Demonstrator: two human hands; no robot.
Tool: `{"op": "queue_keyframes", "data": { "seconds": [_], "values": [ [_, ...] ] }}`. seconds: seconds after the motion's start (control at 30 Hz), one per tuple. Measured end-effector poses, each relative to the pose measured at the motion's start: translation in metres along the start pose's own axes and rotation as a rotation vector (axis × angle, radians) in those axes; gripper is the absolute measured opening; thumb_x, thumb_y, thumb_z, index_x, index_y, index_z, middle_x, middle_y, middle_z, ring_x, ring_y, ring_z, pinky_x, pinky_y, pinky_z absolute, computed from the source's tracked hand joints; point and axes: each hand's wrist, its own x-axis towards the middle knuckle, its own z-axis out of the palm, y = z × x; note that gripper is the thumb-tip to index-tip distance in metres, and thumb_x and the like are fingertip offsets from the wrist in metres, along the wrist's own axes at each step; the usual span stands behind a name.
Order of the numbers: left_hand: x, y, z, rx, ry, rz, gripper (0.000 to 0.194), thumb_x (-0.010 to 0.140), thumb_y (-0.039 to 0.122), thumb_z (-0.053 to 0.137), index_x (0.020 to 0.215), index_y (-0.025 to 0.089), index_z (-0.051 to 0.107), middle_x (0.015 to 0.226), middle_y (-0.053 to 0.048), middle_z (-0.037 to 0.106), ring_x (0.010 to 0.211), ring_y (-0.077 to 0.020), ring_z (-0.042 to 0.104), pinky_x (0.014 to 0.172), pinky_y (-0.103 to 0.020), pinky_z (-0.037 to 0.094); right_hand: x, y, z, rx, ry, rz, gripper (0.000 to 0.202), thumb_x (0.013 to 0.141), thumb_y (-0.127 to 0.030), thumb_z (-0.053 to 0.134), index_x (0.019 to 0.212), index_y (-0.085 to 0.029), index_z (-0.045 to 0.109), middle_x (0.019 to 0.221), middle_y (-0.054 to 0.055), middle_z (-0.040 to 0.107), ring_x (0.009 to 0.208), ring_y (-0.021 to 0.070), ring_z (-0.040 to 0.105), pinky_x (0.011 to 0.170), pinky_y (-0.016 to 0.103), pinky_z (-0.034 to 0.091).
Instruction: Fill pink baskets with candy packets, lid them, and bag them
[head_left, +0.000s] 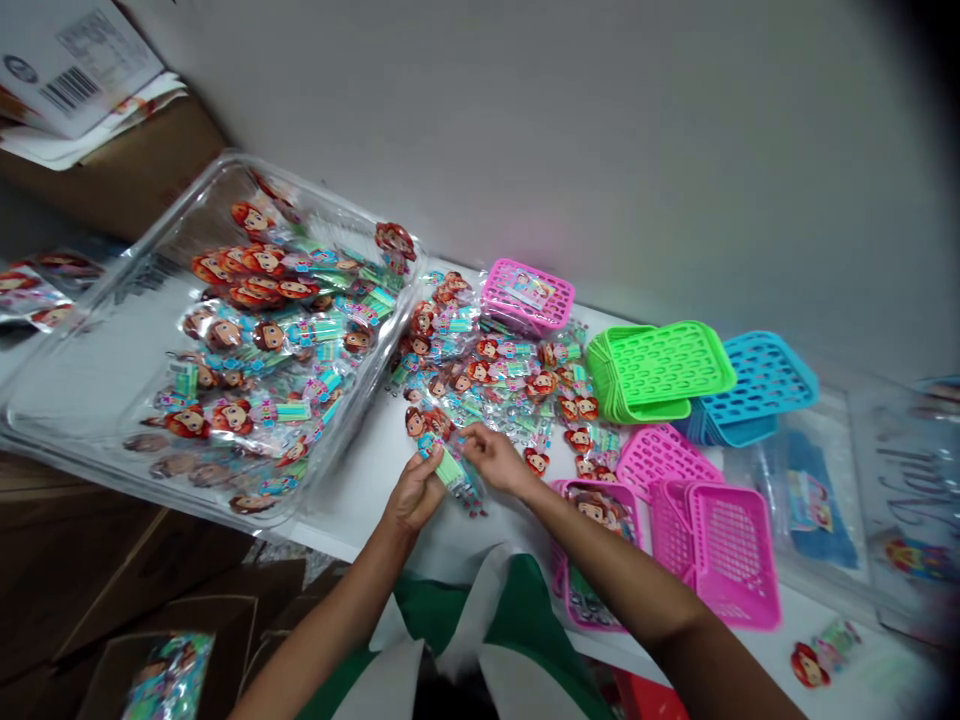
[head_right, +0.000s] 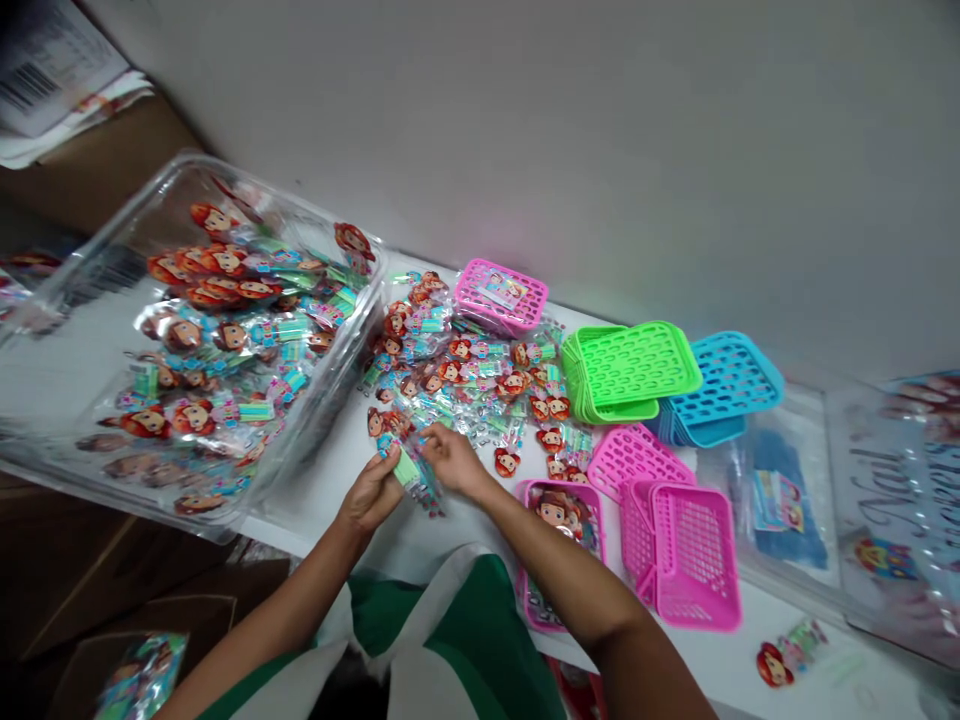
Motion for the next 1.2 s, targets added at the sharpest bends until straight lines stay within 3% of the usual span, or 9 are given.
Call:
{"op": "queue_keyframes", "data": {
  "seconds": [0.13, 0.3, 0.43, 0.6, 0.7, 0.83, 0.93, 1.07, 1.2],
  "values": [
    [-0.003, 0.002, -0.01, 0.07, 0.075, -0.063, 0.048, 0.074, 0.02, 0.073, 0.119, 0.015, 0.057, 0.099, -0.009, 0.072, 0.089, -0.0225, 0.069, 0.084, -0.033, 0.052, 0.031, 0.001, -0.028, -0.378, -0.019, -0.056, 0.029, 0.095, -0.034, 0.04, 0.096, -0.021, 0.066, 0.092, 0.004, 0.067, 0.088, 0.0186, 0.059, 0.077, 0.028, 0.042],
    [-0.01, 0.013, -0.016, 0.092, 0.084, -0.073, 0.05, 0.075, 0.019, 0.072, 0.122, 0.016, 0.055, 0.103, -0.01, 0.071, 0.087, -0.0213, 0.069, 0.081, -0.032, 0.054, 0.12, 0.034, -0.104, -0.871, 0.243, 0.142, 0.05, 0.088, -0.029, 0.05, 0.135, -0.013, 0.045, 0.133, 0.016, 0.05, 0.115, 0.0282, 0.047, 0.094, 0.036, 0.036],
    [-0.008, 0.019, -0.018, 0.065, 0.1, -0.094, 0.039, 0.074, 0.019, 0.072, 0.111, 0.011, 0.062, 0.095, -0.011, 0.072, 0.085, -0.0222, 0.069, 0.08, -0.032, 0.055, 0.147, 0.056, -0.123, -1.055, 0.165, 0.183, 0.034, 0.089, -0.025, 0.045, 0.118, -0.015, 0.061, 0.12, 0.016, 0.058, 0.111, 0.0313, 0.047, 0.094, 0.045, 0.032],
    [-0.005, 0.016, -0.014, 0.033, 0.124, -0.113, 0.036, 0.074, 0.017, 0.071, 0.108, 0.01, 0.062, 0.089, -0.01, 0.073, 0.086, -0.023, 0.069, 0.081, -0.033, 0.055, 0.133, 0.062, -0.124, -1.097, 0.108, 0.11, 0.039, 0.092, -0.029, 0.041, 0.124, -0.013, 0.057, 0.119, 0.017, 0.059, 0.11, 0.0302, 0.048, 0.092, 0.042, 0.033],
    [-0.006, 0.012, -0.011, 0.036, 0.127, -0.117, 0.037, 0.073, 0.017, 0.072, 0.108, 0.011, 0.062, 0.087, -0.009, 0.073, 0.086, -0.0233, 0.069, 0.082, -0.033, 0.055, 0.127, 0.063, -0.131, -1.034, -0.083, 0.015, 0.046, 0.093, -0.037, 0.042, 0.133, -0.017, 0.05, 0.13, 0.013, 0.054, 0.115, 0.0273, 0.047, 0.098, 0.038, 0.031],
    [-0.012, 0.011, -0.011, 0.044, 0.126, -0.114, 0.033, 0.073, 0.017, 0.072, 0.104, 0.011, 0.063, 0.081, -0.007, 0.073, 0.082, -0.0225, 0.07, 0.081, -0.033, 0.055, 0.12, 0.066, -0.141, -0.94, -0.335, -0.109, 0.046, 0.087, -0.028, 0.052, 0.132, -0.018, 0.052, 0.133, 0.008, 0.053, 0.117, 0.0217, 0.047, 0.1, 0.03, 0.03],
    [-0.016, 0.012, -0.012, 0.051, 0.113, -0.103, 0.027, 0.073, 0.018, 0.072, 0.098, 0.012, 0.064, 0.077, -0.006, 0.073, 0.079, -0.0221, 0.07, 0.08, -0.033, 0.055, 0.109, 0.062, -0.139, -0.987, -0.243, -0.127, 0.035, 0.089, -0.024, 0.049, 0.121, -0.015, 0.061, 0.122, 0.01, 0.06, 0.112, 0.0235, 0.048, 0.097, 0.033, 0.031],
    [-0.019, 0.012, -0.009, 0.06, 0.089, -0.091, 0.021, 0.073, 0.019, 0.073, 0.092, 0.012, 0.065, 0.078, -0.006, 0.073, 0.076, -0.0207, 0.07, 0.08, -0.032, 0.055, 0.087, 0.041, -0.124, -1.003, 0.029, -0.082, 0.032, 0.093, -0.026, 0.039, 0.106, -0.013, 0.066, 0.106, 0.015, 0.064, 0.104, 0.0268, 0.048, 0.094, 0.039, 0.03],
    [-0.016, 0.009, -0.004, 0.031, 0.078, -0.084, 0.027, 0.073, 0.02, 0.073, 0.097, 0.012, 0.064, 0.082, -0.006, 0.073, 0.082, -0.0215, 0.07, 0.084, -0.033, 0.053, 0.051, 0.01, -0.076, -0.628, 0.292, -0.032, 0.031, 0.093, -0.025, 0.035, 0.101, -0.015, 0.063, 0.093, 0.01, 0.064, 0.087, 0.0214, 0.053, 0.079, 0.031, 0.037]
  ]
}}
